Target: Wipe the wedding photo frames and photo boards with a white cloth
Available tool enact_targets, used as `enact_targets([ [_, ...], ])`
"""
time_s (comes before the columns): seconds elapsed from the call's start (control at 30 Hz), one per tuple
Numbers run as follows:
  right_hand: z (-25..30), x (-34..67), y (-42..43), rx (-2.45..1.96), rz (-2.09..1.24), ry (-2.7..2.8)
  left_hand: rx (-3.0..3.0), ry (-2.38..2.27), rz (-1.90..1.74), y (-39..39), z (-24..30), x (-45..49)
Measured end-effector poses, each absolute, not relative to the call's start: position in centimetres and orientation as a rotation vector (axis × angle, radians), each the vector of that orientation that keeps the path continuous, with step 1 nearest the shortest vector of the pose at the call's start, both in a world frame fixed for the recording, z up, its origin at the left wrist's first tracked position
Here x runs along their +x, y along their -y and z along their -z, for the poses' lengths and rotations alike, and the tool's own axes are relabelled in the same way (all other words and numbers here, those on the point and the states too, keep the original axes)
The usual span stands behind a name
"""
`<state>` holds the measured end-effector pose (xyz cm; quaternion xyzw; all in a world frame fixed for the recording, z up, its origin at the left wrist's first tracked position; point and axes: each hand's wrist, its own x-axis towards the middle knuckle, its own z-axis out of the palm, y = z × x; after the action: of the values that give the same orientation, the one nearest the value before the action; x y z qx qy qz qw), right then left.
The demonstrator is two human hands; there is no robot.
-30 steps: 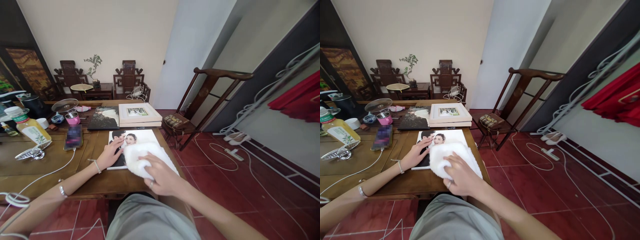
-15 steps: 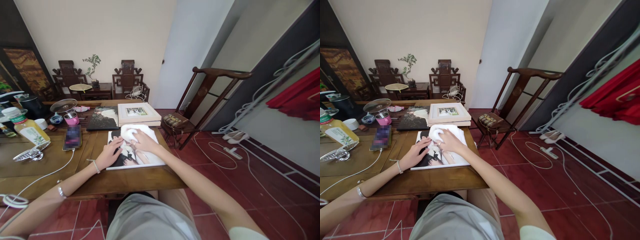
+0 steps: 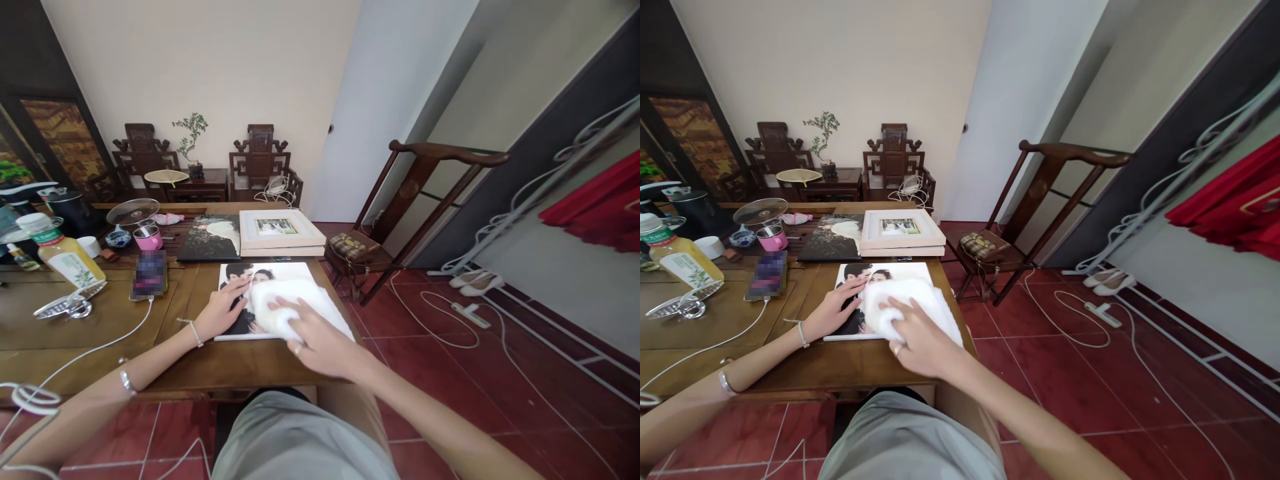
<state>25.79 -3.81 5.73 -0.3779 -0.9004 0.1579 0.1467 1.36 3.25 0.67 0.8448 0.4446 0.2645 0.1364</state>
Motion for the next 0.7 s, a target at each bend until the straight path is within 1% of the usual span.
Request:
enact_targets([
  [0.1,-6.3,26.2,7.5,-1.034,-0.528,2.612,2.444,-1.287,-0.771,-3.2,-0.6,1.4],
  [0.2,-6.3,26.1,8.2,-1.013,-0.515,2.619,2.446,-1.276,-0.789,-3.3,-0.5,1.3],
  [0.3,-5.9,25.8,5.6,-1.08,-0.424,2.549,2.456,-1.253,-0.795,-3.4,-0.4,1.2],
  [0.43,-5.5,25.5,-0.4,-1.234,-0.257,2.408,2.445,-1.236,-0.804,-3.4,-0.3,1.1],
  [0.53,-5.4,24.9,-4.0,-1.304,-0.226,2.358,2.4,-1.227,-0.847,-3.6,-0.5,1.2],
  [0.6,-5.3,24.1,-5.0,-1.313,-0.221,2.376,2.338,-1.208,-0.908,-3.7,-0.8,1.2],
  [0.7,-5.2,22.6,-3.8,-1.237,-0.245,2.479,2.182,-1.188,-1.029,-3.7,-1.7,1.2],
])
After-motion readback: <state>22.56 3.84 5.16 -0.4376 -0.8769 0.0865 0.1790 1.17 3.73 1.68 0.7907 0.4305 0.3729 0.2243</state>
